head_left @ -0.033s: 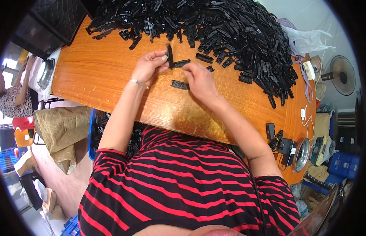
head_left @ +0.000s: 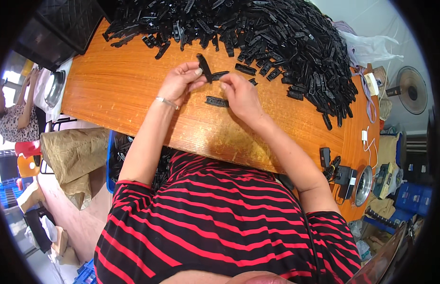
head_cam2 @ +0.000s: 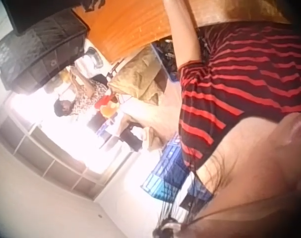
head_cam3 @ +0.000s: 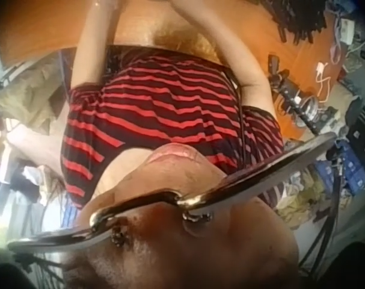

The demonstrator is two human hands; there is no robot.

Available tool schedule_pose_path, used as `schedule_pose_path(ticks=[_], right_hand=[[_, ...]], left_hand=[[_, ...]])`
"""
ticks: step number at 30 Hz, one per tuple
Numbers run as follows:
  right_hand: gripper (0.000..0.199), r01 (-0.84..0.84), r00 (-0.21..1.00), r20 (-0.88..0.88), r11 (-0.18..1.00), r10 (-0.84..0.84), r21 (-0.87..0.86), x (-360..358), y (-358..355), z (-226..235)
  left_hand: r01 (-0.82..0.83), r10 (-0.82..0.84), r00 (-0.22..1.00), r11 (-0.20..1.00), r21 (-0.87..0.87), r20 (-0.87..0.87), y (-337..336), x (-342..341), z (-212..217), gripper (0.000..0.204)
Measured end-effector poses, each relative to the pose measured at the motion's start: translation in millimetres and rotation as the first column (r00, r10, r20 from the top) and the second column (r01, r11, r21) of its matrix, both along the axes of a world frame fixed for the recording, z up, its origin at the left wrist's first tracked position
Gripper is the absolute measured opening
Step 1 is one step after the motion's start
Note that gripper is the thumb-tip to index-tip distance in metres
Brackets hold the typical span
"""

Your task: Assembling small black plastic components by hand on a workbench.

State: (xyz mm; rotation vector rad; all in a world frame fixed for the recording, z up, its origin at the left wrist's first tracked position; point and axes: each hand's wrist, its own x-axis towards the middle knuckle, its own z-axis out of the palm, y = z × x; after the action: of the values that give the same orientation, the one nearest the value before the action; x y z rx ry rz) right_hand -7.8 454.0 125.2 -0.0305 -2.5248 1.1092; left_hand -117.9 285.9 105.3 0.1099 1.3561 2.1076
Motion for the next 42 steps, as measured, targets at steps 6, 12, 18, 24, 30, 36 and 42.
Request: schedule_pose_path(ticks=[6, 12, 18, 24, 30, 36, 42], right_hand=[[0.029, 0.067, 0.925, 0.341, 0.812, 0.167, -0.58, -3.1, 1.1, 11.8], [0.03, -0.223, 0.961, -0.147, 0.97, 0.236, 0.097, -13.6, 18.4, 23.6], [0.014, -0.187, 0.977, 0.102, 0.982, 0.187, -0.01, -11.3, 23.8, 25.3], [0.019, 0.017, 0.862, 0.479, 0.936, 0.164, -0.352, 9.0, 14.5, 13.1], [0.021, 0.081, 0.804, 0.571, 0.921, 0.166, -0.382, 7.9, 13.6, 11.8], [0.022, 0.116, 0.74, 0.658, 0.937, 0.141, -0.331, 3.1, 10.1, 11.5], [0.025, 0.089, 0.707, 0.684, 0.938, 0.178, -0.336, 1.6, 11.2, 11.2]], left_hand=[[0.19, -0.208, 0.976, 0.955, 0.226, 0.061, 5.4, 28.5, -0.4, 0.019], [0.276, -0.275, 0.961, 0.96, 0.047, -0.023, 1.2, 24.5, 14.2, 0.02], [0.126, -0.204, 0.95, 0.944, -0.306, -0.237, -2.1, 23.0, 27.0, 0.021], [0.059, -0.23, 0.902, 0.905, -0.422, -0.366, -1.2, 31.8, 1.5, 0.012], [0.052, -0.248, 0.902, 0.875, -0.481, -0.354, 5.6, 36.5, -2.9, 0.014], [-0.03, -0.295, 0.856, 0.792, -0.61, -0.426, 8.4, 34.1, -12.7, 0.019], [-0.085, -0.377, 0.813, 0.677, -0.731, -0.444, 9.1, 41.5, -6.1, 0.02]])
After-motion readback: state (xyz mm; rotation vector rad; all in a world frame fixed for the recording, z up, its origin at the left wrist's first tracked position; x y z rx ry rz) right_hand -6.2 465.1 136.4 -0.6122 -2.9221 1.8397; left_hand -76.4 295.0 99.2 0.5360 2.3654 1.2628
